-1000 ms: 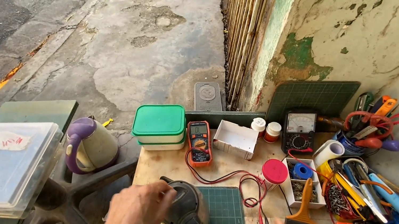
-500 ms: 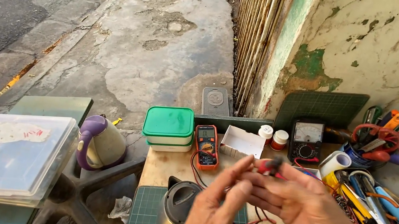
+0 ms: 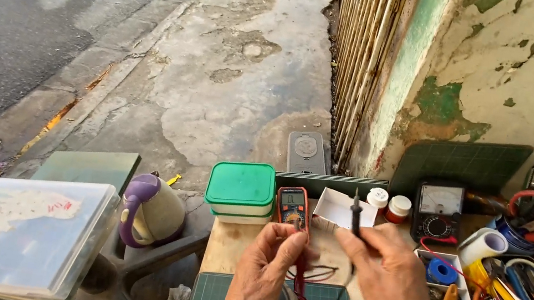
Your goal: Cleaning an electric kettle with a cloth and testing its electrical components with a multimeter on a repair bench.
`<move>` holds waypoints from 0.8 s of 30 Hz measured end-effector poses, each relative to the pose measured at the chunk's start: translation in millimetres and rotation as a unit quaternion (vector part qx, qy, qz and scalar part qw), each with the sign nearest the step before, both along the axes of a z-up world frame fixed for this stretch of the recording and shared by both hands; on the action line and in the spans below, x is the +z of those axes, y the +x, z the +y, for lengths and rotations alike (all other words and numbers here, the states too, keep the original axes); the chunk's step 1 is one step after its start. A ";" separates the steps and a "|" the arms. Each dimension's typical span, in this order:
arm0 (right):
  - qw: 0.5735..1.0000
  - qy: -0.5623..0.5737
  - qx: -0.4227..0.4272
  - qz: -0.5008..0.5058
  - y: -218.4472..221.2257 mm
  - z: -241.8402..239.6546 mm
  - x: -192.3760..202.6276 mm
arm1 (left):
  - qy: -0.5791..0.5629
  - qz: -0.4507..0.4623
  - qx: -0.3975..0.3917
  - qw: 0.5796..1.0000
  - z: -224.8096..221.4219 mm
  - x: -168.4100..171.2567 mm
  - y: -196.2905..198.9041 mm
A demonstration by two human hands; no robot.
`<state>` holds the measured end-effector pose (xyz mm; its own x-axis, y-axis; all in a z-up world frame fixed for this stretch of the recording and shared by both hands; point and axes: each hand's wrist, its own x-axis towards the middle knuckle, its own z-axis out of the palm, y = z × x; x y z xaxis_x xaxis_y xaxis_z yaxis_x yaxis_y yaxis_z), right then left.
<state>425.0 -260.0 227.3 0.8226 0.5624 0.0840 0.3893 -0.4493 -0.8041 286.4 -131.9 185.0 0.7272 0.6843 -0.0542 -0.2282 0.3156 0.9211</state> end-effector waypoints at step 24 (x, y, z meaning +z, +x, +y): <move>0.837 0.209 0.103 0.495 9.5 6.0 -3.5 | 0.024 0.196 -0.026 0.980 -7.0 11.3 21.1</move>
<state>434.5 -254.0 223.8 0.4942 0.7930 -0.3562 -0.5251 -0.0543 -0.8493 307.5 -138.9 196.3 0.6908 0.6555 -0.3050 0.1623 0.2706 0.9489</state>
